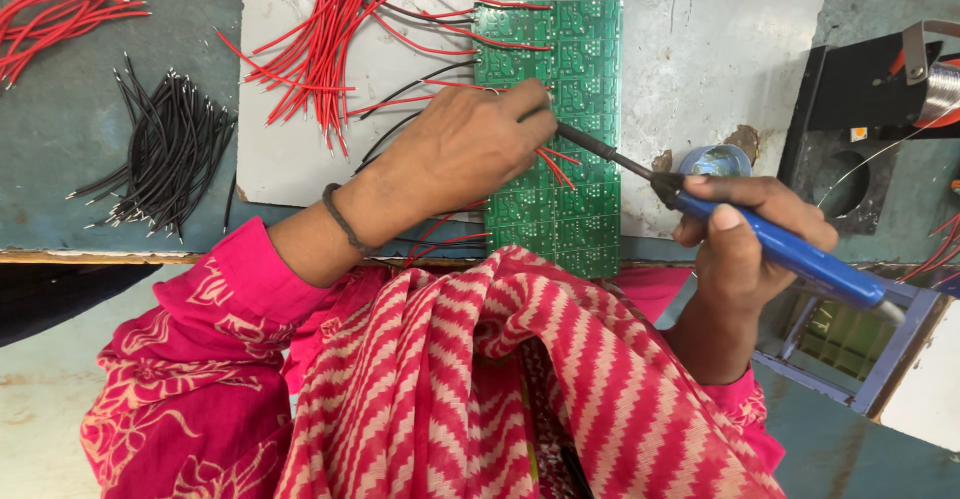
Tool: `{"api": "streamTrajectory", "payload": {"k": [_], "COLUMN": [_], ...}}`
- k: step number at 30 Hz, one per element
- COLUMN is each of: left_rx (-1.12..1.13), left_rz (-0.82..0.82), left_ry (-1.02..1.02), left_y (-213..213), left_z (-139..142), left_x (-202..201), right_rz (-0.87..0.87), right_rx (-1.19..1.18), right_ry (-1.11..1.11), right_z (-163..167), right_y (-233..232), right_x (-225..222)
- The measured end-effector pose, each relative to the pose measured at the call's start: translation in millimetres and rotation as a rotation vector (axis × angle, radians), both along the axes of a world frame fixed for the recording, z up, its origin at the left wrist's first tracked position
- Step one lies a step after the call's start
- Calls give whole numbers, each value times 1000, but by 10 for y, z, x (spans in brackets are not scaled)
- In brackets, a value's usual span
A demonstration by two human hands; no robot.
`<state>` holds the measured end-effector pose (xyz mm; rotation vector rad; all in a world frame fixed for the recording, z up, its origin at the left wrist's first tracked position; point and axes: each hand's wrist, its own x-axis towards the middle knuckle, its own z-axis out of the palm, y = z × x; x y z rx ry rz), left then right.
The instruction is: The person solders red and black insulated wires onto the pads of green printed circuit boards using a soldering iron, positioning each wire end against a board terminal and applying the iron, working through a pile of pre-cut wires one at a time while the boards rest on the workbench.
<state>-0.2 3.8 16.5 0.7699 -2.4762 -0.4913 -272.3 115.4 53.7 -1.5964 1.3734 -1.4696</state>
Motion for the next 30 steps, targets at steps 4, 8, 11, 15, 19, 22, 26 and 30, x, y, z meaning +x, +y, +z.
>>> {"api": "streamTrajectory", "payload": {"k": [4,8,11,15,19,22,26,30], "left_rx": [-27,19,11,16,18,0,-9,43], "left_rz": [3,0,10,8,6,5,11,0], "left_ry": [-58,0,0,-6,-8,8,-18,-47], "left_y": [10,15,17,14,11,17,3,-13], "left_z": [14,51,60,45,26,24,52,80], "left_x": [-22,-21,-24,-24,-10,-4,-35,-66], "right_rz": [85,88,10,-125,-197,-256,-402,-394], "right_rx": [-100,-44,-81,-162,-121,-125,-115,-50], "right_ry": [244,270,73,-146,-205,-247,-201,-203], "right_z": [159,233,109,-91,-199,-257,-296,-294], "right_y": [-82,-26,-36,-19,45,10,-138,-259], "right_x": [46,60,23,-175,-483,-700,-852,-758]}}
